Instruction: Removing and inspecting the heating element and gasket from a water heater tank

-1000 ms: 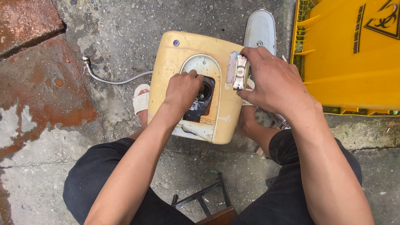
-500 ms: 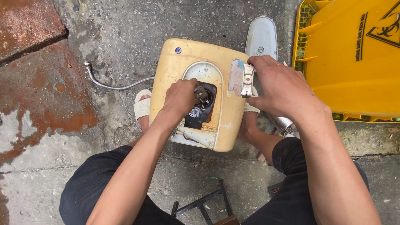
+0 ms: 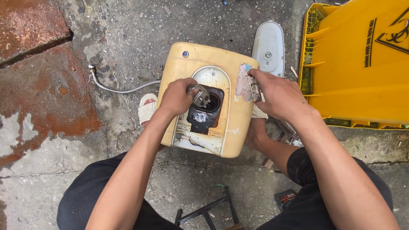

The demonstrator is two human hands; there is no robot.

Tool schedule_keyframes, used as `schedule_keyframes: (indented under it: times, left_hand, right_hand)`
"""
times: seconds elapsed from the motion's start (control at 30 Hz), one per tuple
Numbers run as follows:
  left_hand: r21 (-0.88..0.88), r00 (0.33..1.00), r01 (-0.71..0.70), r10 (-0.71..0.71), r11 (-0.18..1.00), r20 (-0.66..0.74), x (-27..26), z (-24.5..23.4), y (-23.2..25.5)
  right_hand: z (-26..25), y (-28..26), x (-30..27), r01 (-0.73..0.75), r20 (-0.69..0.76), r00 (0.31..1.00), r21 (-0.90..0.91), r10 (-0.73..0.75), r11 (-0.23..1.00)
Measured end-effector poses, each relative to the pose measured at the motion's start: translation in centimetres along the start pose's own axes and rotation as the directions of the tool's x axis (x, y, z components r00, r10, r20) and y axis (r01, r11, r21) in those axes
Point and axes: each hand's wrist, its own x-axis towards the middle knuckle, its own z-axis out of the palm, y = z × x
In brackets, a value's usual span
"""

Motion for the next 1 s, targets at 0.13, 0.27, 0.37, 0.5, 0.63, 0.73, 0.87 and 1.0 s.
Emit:
schedule_keyframes:
  times: [0.13, 0.27, 0.37, 0.5, 0.63, 0.73, 0.87, 1.0]
  left_hand:
    - [-0.030, 0.999, 0.004, -0.003, 1.000, 0.045, -1.4, -0.8, 1.6]
    - [0.026, 0.996, 0.028, -0.030, 0.999, 0.083, -3.5, -1.2, 3.1]
    - [-0.036, 0.995, 0.043, -0.039, 0.998, 0.096, -5.2, 0.1, 3.8]
    - [-0.142, 1.000, -0.019, 0.023, 0.990, 0.021, -8.1, 2.4, 5.4]
    - [-0.017, 0.984, -0.163, 0.161, 0.986, -0.074, -9.0, 4.4, 5.9]
    - [0.034, 0.971, -0.205, 0.208, 0.978, -0.117, -8.6, 5.1, 5.8]
    - [0.026, 0.955, -0.261, 0.262, 0.965, -0.138, -7.6, 7.1, 7.0]
    - [0.103, 0.947, -0.257, 0.272, 0.961, -0.170, -6.7, 8.5, 8.6]
  right_hand:
    - [1.3, 0.2, 1.1, -0.015, 0.021, 1.000, -0.059, 0.016, 0.998]
    - [2.4, -0.3, 1.7, -0.026, 0.002, 1.000, -0.063, 0.026, 0.998]
    - [1.6, -1.6, 1.3, -0.025, 0.023, 0.999, -0.058, 0.027, 0.998]
    - [0.9, -2.8, 1.1, -0.031, -0.001, 1.000, -0.067, 0.031, 0.997]
    - [0.4, -3.3, 0.9, -0.023, -0.003, 1.000, -0.044, 0.023, 0.999]
    - [0.3, -3.3, 0.8, -0.033, 0.017, 0.999, -0.055, 0.034, 0.998]
    - [0.6, -2.7, 0.9, -0.035, 0.019, 0.999, -0.043, 0.036, 0.998]
    - [1.0, -1.7, 1.0, -0.057, 0.022, 0.998, -0.061, 0.059, 0.996]
